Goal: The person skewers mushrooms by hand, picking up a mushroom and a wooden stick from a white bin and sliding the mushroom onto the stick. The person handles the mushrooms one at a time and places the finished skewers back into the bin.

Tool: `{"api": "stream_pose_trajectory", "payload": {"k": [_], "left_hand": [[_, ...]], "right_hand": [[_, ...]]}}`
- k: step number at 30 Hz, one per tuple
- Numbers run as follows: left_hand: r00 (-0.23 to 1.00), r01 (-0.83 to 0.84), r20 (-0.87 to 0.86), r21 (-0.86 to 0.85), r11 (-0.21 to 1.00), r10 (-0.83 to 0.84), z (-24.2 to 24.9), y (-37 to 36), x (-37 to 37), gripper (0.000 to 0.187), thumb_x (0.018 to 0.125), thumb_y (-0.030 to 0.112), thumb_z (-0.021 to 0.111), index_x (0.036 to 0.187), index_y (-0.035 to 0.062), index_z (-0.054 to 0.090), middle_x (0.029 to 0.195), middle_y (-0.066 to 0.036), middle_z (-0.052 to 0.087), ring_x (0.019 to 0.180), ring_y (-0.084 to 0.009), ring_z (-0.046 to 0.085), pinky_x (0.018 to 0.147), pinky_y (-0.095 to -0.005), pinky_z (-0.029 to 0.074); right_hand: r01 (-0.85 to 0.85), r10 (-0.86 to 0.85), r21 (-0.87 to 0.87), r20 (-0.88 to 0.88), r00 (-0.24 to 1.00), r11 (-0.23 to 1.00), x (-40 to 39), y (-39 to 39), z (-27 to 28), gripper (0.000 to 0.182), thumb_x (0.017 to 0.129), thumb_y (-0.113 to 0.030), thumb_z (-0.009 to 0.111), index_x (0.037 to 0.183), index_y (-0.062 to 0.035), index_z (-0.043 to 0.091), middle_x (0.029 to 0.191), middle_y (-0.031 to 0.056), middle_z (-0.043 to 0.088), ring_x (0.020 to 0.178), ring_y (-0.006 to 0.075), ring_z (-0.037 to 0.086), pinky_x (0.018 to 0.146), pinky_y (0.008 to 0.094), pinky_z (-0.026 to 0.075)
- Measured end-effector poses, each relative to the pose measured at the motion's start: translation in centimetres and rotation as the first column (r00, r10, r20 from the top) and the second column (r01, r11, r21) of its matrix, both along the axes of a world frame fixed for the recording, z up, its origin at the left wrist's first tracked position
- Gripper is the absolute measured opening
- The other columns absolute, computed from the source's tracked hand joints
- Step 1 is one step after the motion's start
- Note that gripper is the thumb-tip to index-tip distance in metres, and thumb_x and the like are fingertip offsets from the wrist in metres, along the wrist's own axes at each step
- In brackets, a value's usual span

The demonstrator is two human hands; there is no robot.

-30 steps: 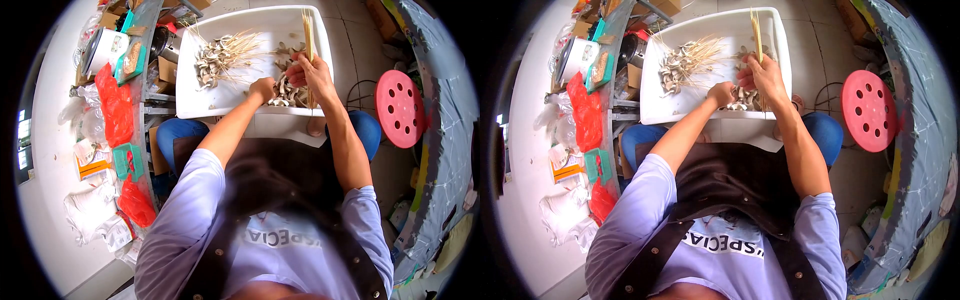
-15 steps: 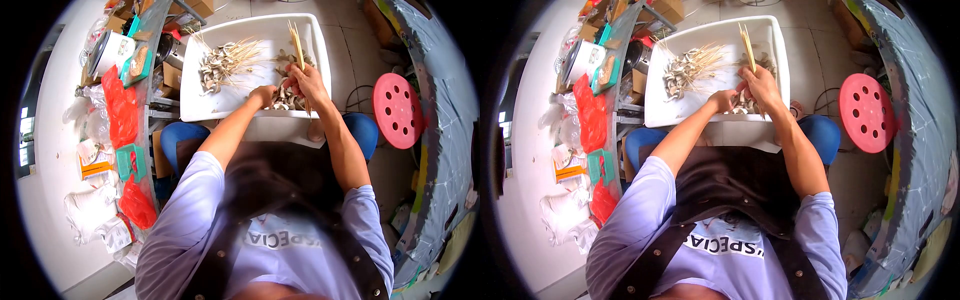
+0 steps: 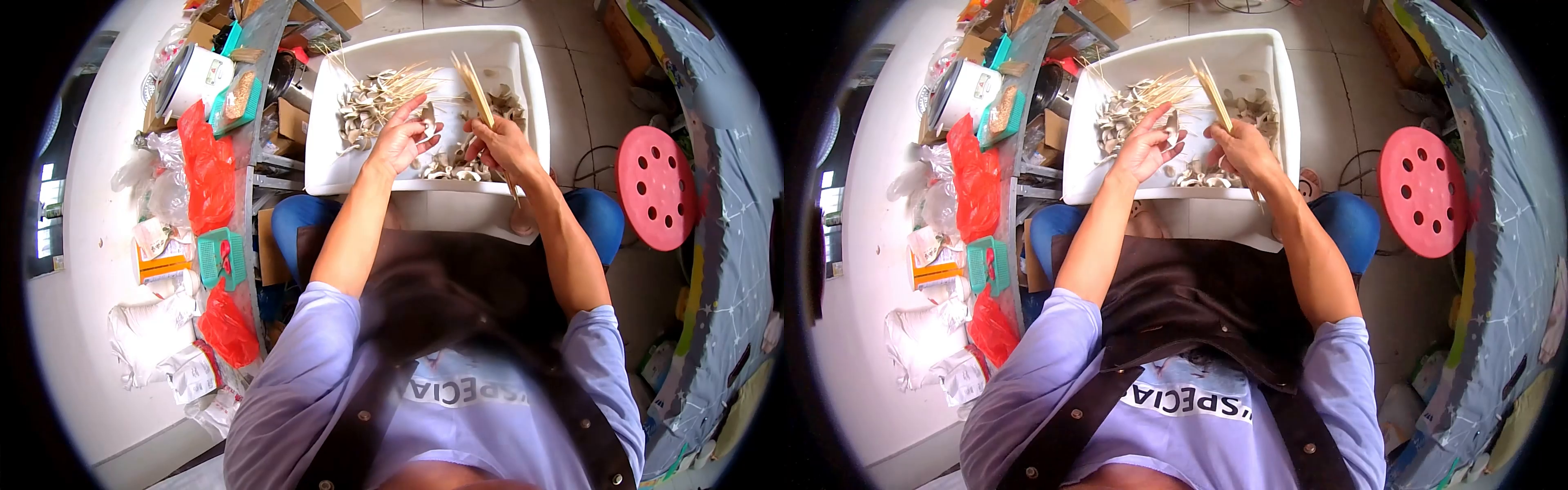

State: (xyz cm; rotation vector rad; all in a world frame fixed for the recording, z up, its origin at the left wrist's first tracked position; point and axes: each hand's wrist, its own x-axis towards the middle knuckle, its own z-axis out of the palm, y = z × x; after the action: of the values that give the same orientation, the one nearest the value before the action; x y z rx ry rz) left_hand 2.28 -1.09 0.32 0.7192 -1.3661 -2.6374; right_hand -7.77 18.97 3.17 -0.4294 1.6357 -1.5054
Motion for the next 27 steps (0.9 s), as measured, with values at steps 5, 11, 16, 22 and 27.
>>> {"api": "stream_pose_trajectory", "payload": {"k": [5,11,16,22,27], "left_hand": [[1.0,-0.018,0.026,0.135,0.991,0.015,0.7,2.0,-0.4,0.025,0.087,0.019,0.065,0.109,0.0083,0.063,0.094,-0.004,0.061,0.088,-0.0199,0.058,0.076,-0.0343,0.049],[0.987,-0.136,0.063,-0.149,0.979,0.147,1.1,3.5,-1.3,0.016,0.087,0.024,0.067,0.094,0.0109,0.063,0.087,0.002,0.062,0.08,-0.0123,0.059,0.069,-0.0271,0.049],[0.972,-0.196,0.094,-0.177,0.964,0.215,1.6,3.6,-1.4,0.016,0.086,0.023,0.068,0.092,0.0083,0.062,0.09,0.0,0.065,0.079,-0.0108,0.058,0.071,-0.0255,0.049],[0.97,-0.213,0.084,-0.176,0.961,0.23,1.2,3.7,-1.7,0.018,0.087,0.027,0.066,0.093,0.01,0.064,0.089,0.001,0.062,0.079,-0.0127,0.058,0.069,-0.0268,0.048],[0.967,-0.24,0.065,-0.106,0.965,0.247,1.7,3.9,-1.8,0.018,0.087,0.022,0.067,0.097,0.0086,0.063,0.091,-0.001,0.062,0.08,-0.0154,0.059,0.071,-0.0293,0.05]], "right_hand": [[-0.167,0.166,0.04,0.031,0.986,0.985,0.9,-0.2,-0.7,0.027,0.095,-0.023,0.049,0.103,-0.0006,0.061,0.063,0.008,0.063,0.044,0.0078,0.045,0.041,0.0246,0.035],[-0.169,0.169,0.03,0.021,0.985,0.985,1.3,-0.5,-0.7,0.026,0.093,-0.025,0.053,0.1,-0.0014,0.062,0.063,0.0071,0.063,0.045,0.0077,0.045,0.042,0.0242,0.035],[-0.051,0.051,-0.001,0.016,0.999,0.999,1.4,-0.5,-0.1,0.024,0.092,-0.026,0.057,0.097,-0.0025,0.061,0.064,0.0064,0.063,0.048,0.0064,0.047,0.043,0.0224,0.036],[0.013,-0.009,-0.054,0.083,0.997,0.998,1.3,-0.5,-0.5,0.023,0.093,-0.024,0.055,0.095,-0.0023,0.061,0.065,0.0066,0.063,0.046,0.0058,0.046,0.042,0.0207,0.035],[0.066,-0.064,-0.017,0.078,0.995,0.998,1.2,-0.5,-0.2,0.021,0.092,-0.021,0.054,0.096,-0.0018,0.06,0.064,0.006,0.063,0.046,0.006,0.046,0.042,0.0219,0.035]]}}
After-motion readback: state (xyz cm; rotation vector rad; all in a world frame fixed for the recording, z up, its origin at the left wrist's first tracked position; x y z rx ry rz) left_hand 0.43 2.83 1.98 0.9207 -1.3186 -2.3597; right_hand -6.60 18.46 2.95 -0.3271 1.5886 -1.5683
